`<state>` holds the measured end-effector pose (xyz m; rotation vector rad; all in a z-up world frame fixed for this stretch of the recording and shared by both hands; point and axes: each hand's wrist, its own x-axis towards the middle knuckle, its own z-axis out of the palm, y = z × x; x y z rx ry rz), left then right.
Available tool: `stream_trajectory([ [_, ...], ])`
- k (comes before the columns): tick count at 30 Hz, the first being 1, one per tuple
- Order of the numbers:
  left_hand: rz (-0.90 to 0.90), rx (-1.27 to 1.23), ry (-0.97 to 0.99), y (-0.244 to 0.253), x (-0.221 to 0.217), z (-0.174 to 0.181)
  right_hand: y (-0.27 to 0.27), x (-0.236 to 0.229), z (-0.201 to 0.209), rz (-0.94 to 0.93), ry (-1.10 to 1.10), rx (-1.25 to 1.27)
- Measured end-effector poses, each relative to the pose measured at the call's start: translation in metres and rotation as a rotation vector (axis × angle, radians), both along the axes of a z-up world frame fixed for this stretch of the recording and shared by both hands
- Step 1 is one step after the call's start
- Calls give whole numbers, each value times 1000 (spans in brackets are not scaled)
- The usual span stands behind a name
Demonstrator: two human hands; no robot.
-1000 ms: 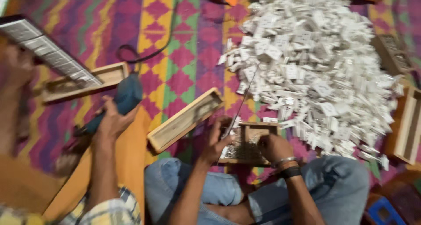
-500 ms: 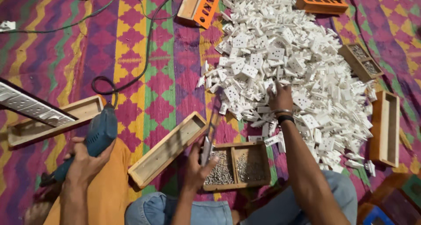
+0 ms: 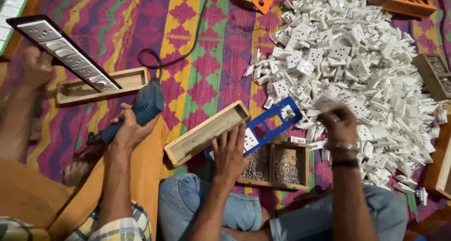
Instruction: The person sits on a patterned mat and assembles white electrical socket modules into a blue plastic frame. They pick up individual socket units and screws, place them into the frame, and secure them using a power drill. A coworker nearby also uses a drill on a separate unit.
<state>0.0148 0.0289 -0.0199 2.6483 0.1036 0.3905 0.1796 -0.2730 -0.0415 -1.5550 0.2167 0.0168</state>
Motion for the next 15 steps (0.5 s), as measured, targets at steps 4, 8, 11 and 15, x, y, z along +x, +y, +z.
stream_trajectory([
  [4,-63,31,22,-2,-1,-3,77,-84,18,373,166,42],
  [8,-112,57,27,-1,-13,-3,114,-110,22,328,-19,-359],
  [11,-138,26,45,0,-9,0,119,-112,31,266,-194,-621],
  [15,-157,-2,84,-1,-8,2,117,-121,34,167,-278,-817],
])
